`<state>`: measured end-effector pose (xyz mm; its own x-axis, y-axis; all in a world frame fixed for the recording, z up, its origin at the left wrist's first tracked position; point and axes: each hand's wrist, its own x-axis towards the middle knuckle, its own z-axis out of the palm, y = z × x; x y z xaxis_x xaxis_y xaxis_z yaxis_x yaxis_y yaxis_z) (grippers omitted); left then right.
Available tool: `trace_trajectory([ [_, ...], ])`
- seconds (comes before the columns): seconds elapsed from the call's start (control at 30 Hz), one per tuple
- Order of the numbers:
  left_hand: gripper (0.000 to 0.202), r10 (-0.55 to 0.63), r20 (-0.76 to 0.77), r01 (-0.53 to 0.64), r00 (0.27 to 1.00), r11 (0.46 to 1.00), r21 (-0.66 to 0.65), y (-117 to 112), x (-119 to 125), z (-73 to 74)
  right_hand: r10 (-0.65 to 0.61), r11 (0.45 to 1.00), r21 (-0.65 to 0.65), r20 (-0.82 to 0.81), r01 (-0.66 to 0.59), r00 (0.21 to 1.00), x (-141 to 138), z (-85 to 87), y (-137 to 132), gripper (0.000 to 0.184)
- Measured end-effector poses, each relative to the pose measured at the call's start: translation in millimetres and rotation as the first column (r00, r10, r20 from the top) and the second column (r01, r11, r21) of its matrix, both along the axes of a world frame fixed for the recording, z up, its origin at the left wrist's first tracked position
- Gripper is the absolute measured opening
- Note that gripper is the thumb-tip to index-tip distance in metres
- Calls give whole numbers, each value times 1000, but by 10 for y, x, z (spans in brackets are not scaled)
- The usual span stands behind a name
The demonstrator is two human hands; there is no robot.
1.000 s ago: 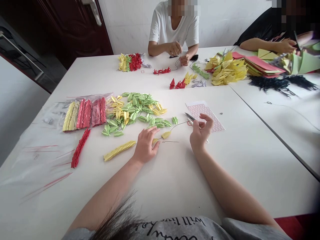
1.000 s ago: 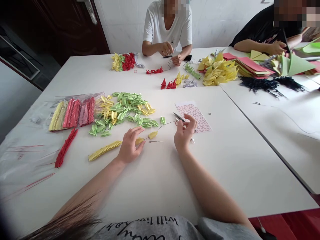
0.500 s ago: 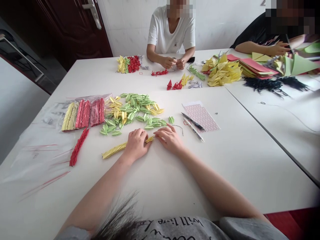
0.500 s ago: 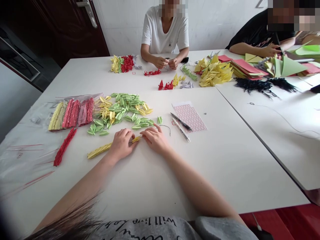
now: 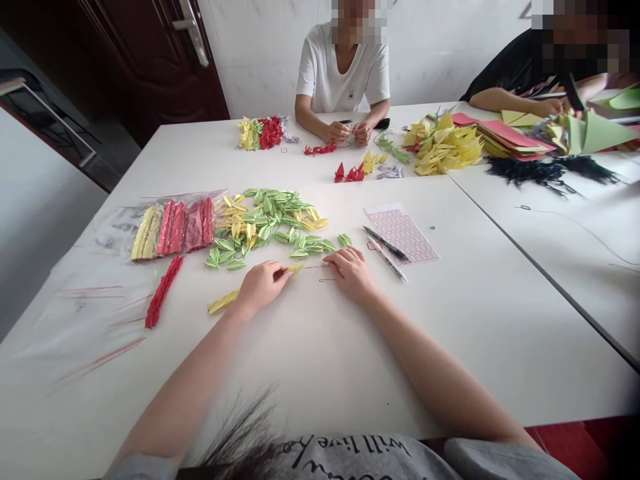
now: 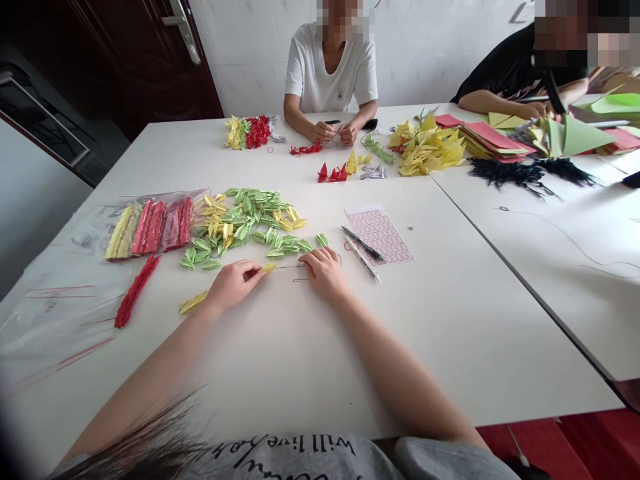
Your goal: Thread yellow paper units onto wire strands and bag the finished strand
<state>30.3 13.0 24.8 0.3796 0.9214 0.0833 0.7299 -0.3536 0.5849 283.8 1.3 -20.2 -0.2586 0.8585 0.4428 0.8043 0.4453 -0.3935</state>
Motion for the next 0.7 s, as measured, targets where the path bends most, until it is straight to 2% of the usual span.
trace_trajectory([
  [0.1, 22, 62, 45, -63, 997, 998, 4, -18, -73, -57, -11, 1000, 15, -8, 12, 1000, 12, 19, -8, 22],
  [0.17, 22, 73, 130, -72, 989, 997, -18, -31, -107, -104, -27, 999, 32, -53, 29, 998, -50, 73, -28, 19],
  [0.23, 23, 84, 248, -72, 965, 996, -59, -47, -113, -139, -32, 999, 20, -176, 36, 984, -185, 153, -54, 15],
  [0.33, 27, 128, 422, -72, 898, 987, -146, -87, -47, -153, 22, 996, -65, -429, -55, 903, -473, 261, -81, 13],
  [0.4, 31, 192, 519, -94, 833, 973, -210, -123, 40, -146, 58, 993, -58, -513, -102, 857, -655, 284, -85, 6],
  [0.5, 38, 288, 609, -133, 739, 948, -288, -168, 170, -149, 40, 999, 17, -590, -37, 807, -818, 231, -82, 3],
  [0.57, 39, 309, 635, -116, 708, 938, -327, -177, 213, -165, 28, 998, 65, -609, 15, 793, -846, 163, -85, 6],
  [0.7, 42, 338, 688, 13, 642, 892, -451, -142, 183, -181, 48, 984, 172, -546, 55, 836, -807, 73, -110, 12],
])
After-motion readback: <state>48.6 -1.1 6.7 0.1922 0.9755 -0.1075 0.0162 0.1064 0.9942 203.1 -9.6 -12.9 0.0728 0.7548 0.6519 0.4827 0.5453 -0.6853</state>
